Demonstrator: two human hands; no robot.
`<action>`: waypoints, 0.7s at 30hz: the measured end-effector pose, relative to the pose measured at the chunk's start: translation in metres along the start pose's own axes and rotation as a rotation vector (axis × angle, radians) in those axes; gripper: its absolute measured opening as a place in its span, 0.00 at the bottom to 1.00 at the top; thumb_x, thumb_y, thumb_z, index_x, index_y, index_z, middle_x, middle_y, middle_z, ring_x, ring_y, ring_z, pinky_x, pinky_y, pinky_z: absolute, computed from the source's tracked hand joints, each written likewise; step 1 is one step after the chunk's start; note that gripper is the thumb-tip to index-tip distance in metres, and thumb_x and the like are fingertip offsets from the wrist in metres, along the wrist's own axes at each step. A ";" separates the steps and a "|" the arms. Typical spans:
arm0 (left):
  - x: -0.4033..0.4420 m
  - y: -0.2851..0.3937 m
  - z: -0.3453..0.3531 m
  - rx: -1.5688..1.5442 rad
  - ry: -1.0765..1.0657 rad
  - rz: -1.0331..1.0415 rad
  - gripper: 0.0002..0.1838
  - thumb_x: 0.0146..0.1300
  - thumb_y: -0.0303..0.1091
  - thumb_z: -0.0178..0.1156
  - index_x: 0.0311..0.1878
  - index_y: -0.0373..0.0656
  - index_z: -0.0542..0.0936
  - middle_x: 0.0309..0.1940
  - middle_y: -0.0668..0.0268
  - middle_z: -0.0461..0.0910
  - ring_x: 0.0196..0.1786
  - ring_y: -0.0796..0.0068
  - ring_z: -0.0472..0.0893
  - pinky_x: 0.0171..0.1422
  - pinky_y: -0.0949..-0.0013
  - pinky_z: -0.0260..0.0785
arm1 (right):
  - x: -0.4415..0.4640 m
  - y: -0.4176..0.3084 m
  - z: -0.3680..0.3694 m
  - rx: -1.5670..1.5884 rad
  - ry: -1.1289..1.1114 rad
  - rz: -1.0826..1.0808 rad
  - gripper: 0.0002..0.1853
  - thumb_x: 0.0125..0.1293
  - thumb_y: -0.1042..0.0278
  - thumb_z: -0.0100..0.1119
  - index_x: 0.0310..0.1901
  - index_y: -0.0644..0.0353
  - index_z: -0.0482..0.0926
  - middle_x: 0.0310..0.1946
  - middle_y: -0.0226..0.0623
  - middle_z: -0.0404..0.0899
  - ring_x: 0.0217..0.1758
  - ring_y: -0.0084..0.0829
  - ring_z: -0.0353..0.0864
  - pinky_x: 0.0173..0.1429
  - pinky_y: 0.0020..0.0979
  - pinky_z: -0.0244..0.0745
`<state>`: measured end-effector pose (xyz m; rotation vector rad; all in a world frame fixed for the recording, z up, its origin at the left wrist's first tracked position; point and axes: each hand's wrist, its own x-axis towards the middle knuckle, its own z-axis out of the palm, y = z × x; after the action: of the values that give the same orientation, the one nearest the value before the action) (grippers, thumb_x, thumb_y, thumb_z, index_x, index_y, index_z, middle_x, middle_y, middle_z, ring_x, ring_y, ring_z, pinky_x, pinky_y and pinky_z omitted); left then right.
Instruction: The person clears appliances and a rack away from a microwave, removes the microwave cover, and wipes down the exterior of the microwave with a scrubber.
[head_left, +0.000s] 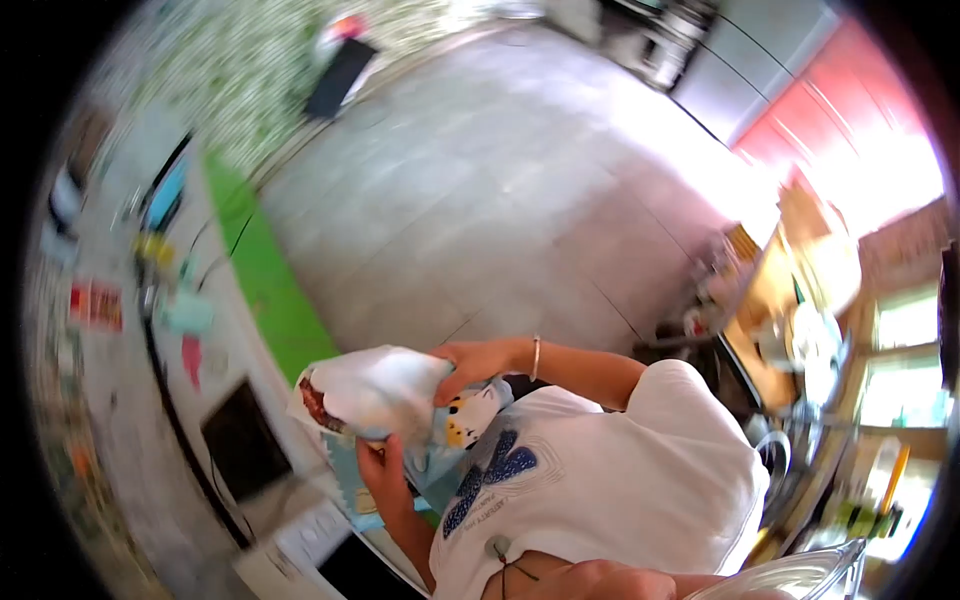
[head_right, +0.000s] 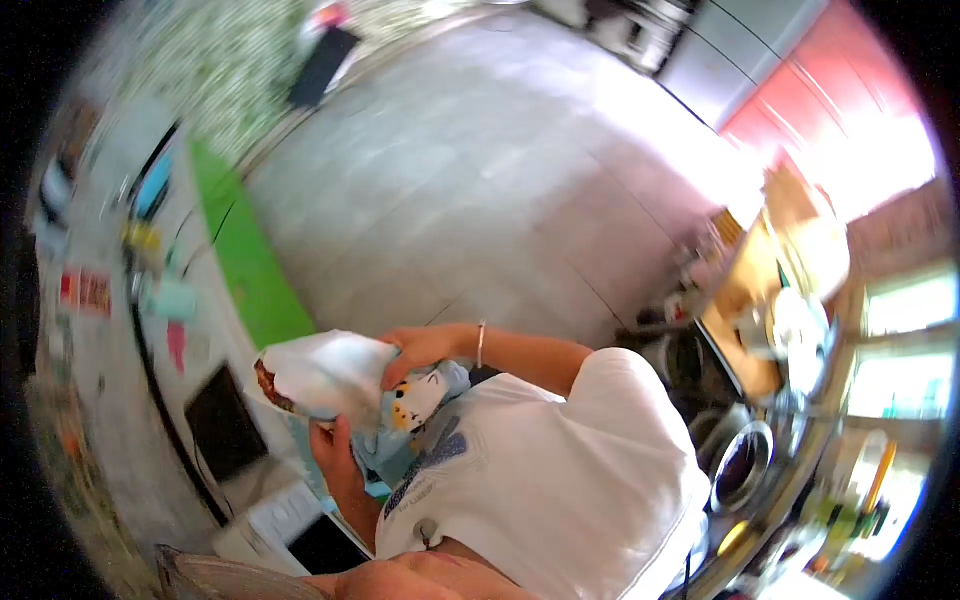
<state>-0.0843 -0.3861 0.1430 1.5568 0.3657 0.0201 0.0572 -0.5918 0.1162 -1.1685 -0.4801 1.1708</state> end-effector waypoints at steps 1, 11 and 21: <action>0.005 -0.004 -0.006 -0.075 -0.053 0.032 0.20 0.63 0.34 0.56 0.55 0.34 0.68 0.49 0.61 0.72 0.49 0.74 0.71 0.53 0.71 0.64 | -0.009 0.003 0.004 0.031 0.079 -0.028 0.26 0.50 0.65 0.67 0.51 0.65 0.72 0.42 0.34 0.78 0.43 0.23 0.76 0.48 0.27 0.73; 0.098 0.032 0.047 0.183 -0.570 -0.090 0.15 0.67 0.32 0.49 0.54 0.38 0.71 0.48 0.60 0.73 0.48 0.69 0.74 0.54 0.67 0.67 | -0.133 0.003 0.012 0.302 1.095 -0.329 0.25 0.54 0.66 0.65 0.52 0.65 0.71 0.40 0.34 0.78 0.41 0.23 0.77 0.45 0.26 0.74; 0.141 0.031 0.155 0.282 -0.885 -0.129 0.12 0.68 0.31 0.49 0.52 0.39 0.72 0.46 0.62 0.74 0.45 0.73 0.75 0.53 0.70 0.68 | -0.313 0.029 -0.056 0.271 1.733 -0.521 0.21 0.52 0.74 0.66 0.49 0.63 0.73 0.39 0.36 0.80 0.39 0.26 0.80 0.46 0.31 0.77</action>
<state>0.0927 -0.5018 0.1382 1.6505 -0.2467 -0.8241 -0.0296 -0.8973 0.1490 -1.2683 0.6696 -0.4262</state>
